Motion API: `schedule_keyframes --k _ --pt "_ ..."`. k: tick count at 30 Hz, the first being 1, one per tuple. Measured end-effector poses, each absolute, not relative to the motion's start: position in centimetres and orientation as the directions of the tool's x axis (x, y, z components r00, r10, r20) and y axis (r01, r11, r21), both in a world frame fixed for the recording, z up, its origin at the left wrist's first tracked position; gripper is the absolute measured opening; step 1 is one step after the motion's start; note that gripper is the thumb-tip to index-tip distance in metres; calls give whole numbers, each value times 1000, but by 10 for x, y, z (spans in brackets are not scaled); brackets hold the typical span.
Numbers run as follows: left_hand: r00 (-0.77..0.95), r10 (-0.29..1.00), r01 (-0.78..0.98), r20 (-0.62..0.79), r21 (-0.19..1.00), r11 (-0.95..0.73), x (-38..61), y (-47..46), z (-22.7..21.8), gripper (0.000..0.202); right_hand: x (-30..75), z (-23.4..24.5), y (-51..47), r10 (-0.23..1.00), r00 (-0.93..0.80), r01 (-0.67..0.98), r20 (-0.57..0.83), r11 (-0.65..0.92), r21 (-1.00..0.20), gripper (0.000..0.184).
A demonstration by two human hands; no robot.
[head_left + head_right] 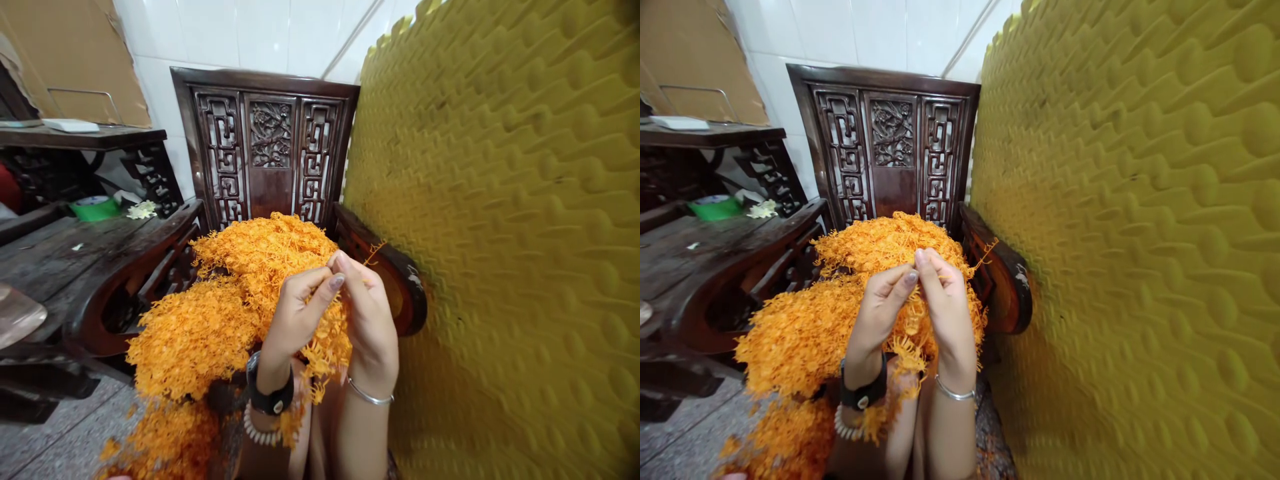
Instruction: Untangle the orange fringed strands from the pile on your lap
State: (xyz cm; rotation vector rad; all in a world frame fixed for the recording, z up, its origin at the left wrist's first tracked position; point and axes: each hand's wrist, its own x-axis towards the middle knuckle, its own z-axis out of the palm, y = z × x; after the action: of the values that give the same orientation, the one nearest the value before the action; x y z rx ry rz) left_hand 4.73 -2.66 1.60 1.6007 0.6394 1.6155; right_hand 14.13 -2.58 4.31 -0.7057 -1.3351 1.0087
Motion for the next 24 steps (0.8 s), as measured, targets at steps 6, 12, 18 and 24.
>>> schedule_keyframes --k 6,12,18,24 --pt "77 835 -478 545 755 -449 51 -31 8 36 138 43 -36 887 -146 -324 438 375 -869 42" --pt "-28 860 -429 510 771 -471 35 -32 16 49 139 50 -34 904 -180 -599 388 213 -772 46" --pt "64 901 -750 429 616 -240 30 -38 18 38 128 48 -27 900 -11 -644 436 327 -691 42" --pt "-176 898 -560 403 709 -428 38 -42 16 6 119 46 -39 879 86 -492 468 446 -747 35"
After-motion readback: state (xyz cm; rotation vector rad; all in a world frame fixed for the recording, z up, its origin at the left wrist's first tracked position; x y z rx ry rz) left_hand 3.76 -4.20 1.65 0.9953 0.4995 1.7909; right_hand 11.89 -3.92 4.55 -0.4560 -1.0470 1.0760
